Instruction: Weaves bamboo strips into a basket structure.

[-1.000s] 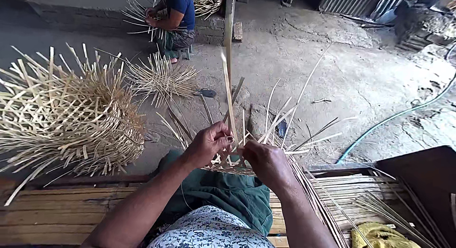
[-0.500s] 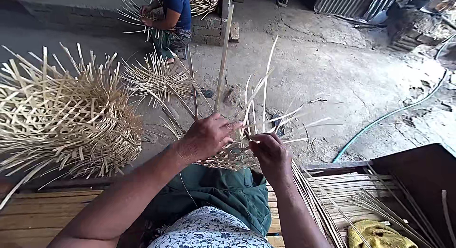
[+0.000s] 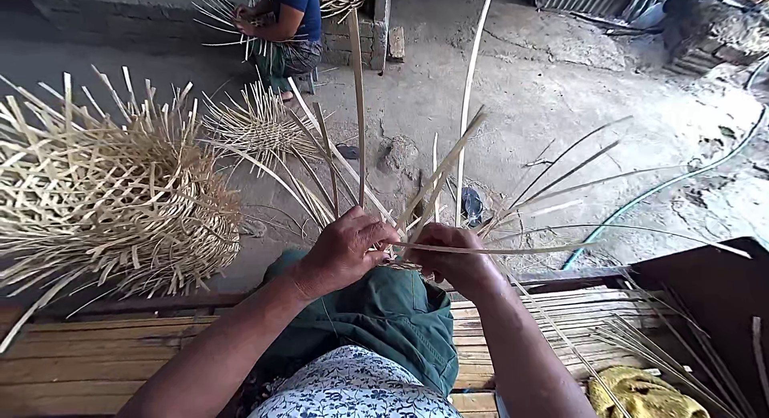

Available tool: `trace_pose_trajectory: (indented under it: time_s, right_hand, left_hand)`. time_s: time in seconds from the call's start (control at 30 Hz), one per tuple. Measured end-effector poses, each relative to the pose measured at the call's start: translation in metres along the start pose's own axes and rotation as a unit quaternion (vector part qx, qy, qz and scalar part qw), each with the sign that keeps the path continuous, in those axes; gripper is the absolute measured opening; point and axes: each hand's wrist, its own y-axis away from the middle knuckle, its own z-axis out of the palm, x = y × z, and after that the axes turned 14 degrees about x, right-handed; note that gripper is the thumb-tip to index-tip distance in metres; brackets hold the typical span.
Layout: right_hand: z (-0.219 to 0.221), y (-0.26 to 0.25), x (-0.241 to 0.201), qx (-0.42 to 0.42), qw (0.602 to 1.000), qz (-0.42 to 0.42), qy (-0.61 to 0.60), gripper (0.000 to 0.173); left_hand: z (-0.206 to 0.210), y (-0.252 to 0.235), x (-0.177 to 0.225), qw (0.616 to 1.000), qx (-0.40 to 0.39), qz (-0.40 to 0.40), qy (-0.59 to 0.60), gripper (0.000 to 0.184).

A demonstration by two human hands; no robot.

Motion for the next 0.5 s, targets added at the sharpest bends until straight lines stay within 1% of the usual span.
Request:
trace_pose_trajectory:
  time_s: [0.1, 0.13, 0.2, 0.27, 0.3, 0.37, 0.43, 0.5]
  right_hand:
    - [0.004, -0.005, 0.000, 0.007, 1.000, 0.010, 0.007, 0.020]
    - [0.007, -0.006, 0.004, 0.012, 1.000, 0.006, 0.007, 0.020]
    - [0.008, -0.006, 0.006, 0.026, 0.999, 0.009, -0.017, 0.020]
    - [0.007, -0.008, 0.005, 0.037, 0.998, 0.032, -0.050, 0.032]
    - [0.005, -0.010, 0.004, 0.037, 0.995, 0.049, -0.074, 0.033]
    - [-0.003, -0.015, 0.004, 0.007, 0.988, 0.080, -0.132, 0.030]
    - [-0.015, -0.023, 0.012, -0.057, 0.975, 0.101, -0.188, 0.025]
    - [-0.022, -0.030, 0.025, -0.101, 0.966, 0.077, -0.224, 0.018]
  left_hand:
    - [0.001, -0.002, -0.002, 0.999, -0.009, -0.008, 0.030, 0.015]
    - [0.003, -0.001, -0.004, 0.999, -0.009, -0.018, 0.043, 0.013]
    - [0.006, -0.002, -0.007, 0.997, -0.006, -0.037, 0.065, 0.012]
    - [0.008, -0.005, -0.006, 0.996, 0.000, -0.049, 0.071, 0.010]
    - [0.010, -0.007, -0.006, 0.996, 0.002, -0.051, 0.073, 0.008]
    - [0.012, -0.010, -0.009, 0.994, 0.008, -0.055, 0.094, 0.004]
    - [0.014, -0.011, -0.016, 0.988, 0.010, -0.065, 0.142, 0.001]
    - [0.018, -0.011, -0.023, 0.978, 0.009, -0.087, 0.189, 0.004]
